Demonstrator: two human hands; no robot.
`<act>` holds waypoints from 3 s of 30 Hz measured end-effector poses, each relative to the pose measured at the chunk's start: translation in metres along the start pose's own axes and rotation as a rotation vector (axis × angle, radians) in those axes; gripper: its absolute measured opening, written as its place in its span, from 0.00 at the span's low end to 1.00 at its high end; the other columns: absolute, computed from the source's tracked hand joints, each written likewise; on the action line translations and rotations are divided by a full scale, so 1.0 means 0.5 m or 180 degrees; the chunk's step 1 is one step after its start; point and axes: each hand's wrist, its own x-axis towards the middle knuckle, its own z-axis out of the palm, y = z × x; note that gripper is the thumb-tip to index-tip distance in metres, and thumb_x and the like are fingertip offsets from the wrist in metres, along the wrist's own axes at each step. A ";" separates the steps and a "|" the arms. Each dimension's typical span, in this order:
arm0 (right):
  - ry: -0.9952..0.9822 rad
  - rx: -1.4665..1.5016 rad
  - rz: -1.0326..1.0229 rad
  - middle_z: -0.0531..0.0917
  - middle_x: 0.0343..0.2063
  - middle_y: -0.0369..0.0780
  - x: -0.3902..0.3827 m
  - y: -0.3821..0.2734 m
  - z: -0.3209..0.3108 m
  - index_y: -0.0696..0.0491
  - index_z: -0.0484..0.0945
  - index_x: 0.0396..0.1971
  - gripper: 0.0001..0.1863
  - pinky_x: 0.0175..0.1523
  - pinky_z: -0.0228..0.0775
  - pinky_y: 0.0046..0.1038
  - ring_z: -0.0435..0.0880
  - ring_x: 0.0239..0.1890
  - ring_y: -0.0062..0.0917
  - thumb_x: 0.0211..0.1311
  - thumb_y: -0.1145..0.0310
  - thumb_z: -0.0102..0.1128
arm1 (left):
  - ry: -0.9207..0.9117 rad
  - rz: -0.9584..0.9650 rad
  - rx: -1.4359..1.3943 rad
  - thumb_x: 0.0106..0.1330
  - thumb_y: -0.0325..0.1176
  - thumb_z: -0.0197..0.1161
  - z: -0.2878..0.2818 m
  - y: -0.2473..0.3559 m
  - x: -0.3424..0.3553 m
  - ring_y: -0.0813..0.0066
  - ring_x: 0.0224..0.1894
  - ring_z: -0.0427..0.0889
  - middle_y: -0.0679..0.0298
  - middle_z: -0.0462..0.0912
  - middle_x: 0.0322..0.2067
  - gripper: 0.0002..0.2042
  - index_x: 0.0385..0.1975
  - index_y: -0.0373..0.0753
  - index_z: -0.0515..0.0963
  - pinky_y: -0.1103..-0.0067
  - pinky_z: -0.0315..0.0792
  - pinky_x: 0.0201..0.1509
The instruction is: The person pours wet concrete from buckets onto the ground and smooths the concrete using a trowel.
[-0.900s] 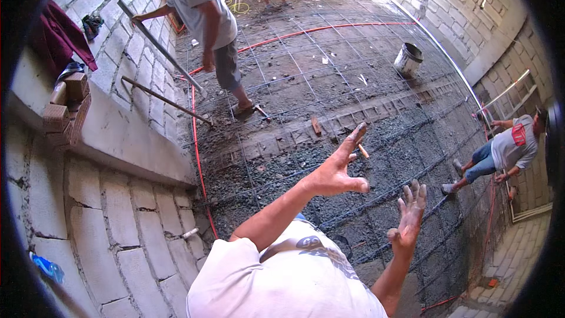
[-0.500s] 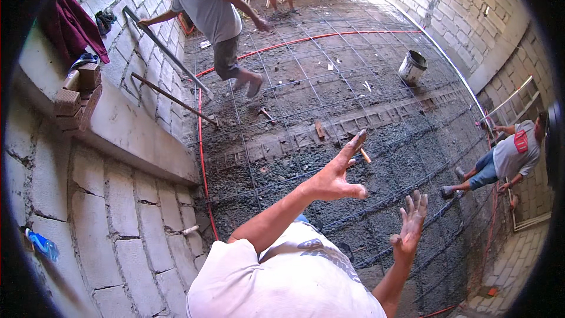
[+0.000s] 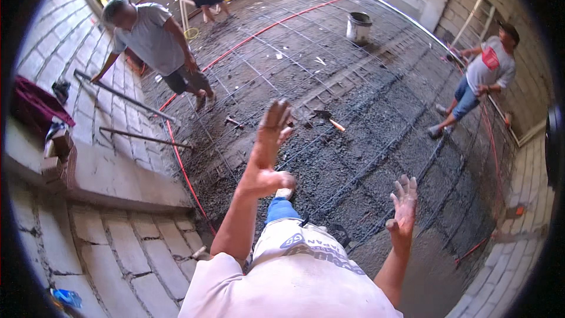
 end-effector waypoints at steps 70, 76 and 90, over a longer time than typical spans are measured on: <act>0.0262 0.0014 -0.0118 0.54 0.67 0.49 0.122 -0.024 0.073 0.49 0.45 0.69 0.65 0.65 0.49 0.56 0.56 0.67 0.48 0.35 0.27 0.64 | 0.1627 -0.0190 -0.0471 0.39 0.71 0.67 -0.044 0.068 0.255 0.52 0.68 0.55 0.48 0.49 0.68 0.63 0.70 0.40 0.40 0.55 0.56 0.65; 0.0454 -0.0041 -0.0370 0.54 0.67 0.50 0.091 -0.057 0.030 0.49 0.46 0.69 0.65 0.65 0.49 0.55 0.57 0.67 0.48 0.34 0.28 0.66 | 0.0303 0.0737 -0.0865 0.37 0.57 0.73 0.011 0.060 0.323 0.57 0.68 0.57 0.57 0.51 0.69 0.61 0.70 0.44 0.41 0.56 0.61 0.62; 0.0854 -0.0174 -0.0007 0.54 0.67 0.45 0.072 -0.044 0.029 0.52 0.40 0.69 0.66 0.65 0.46 0.47 0.55 0.67 0.41 0.38 0.24 0.57 | -0.1955 -0.0249 0.0171 0.38 0.73 0.65 0.191 -0.146 0.219 0.47 0.70 0.42 0.40 0.41 0.67 0.66 0.68 0.31 0.39 0.61 0.45 0.72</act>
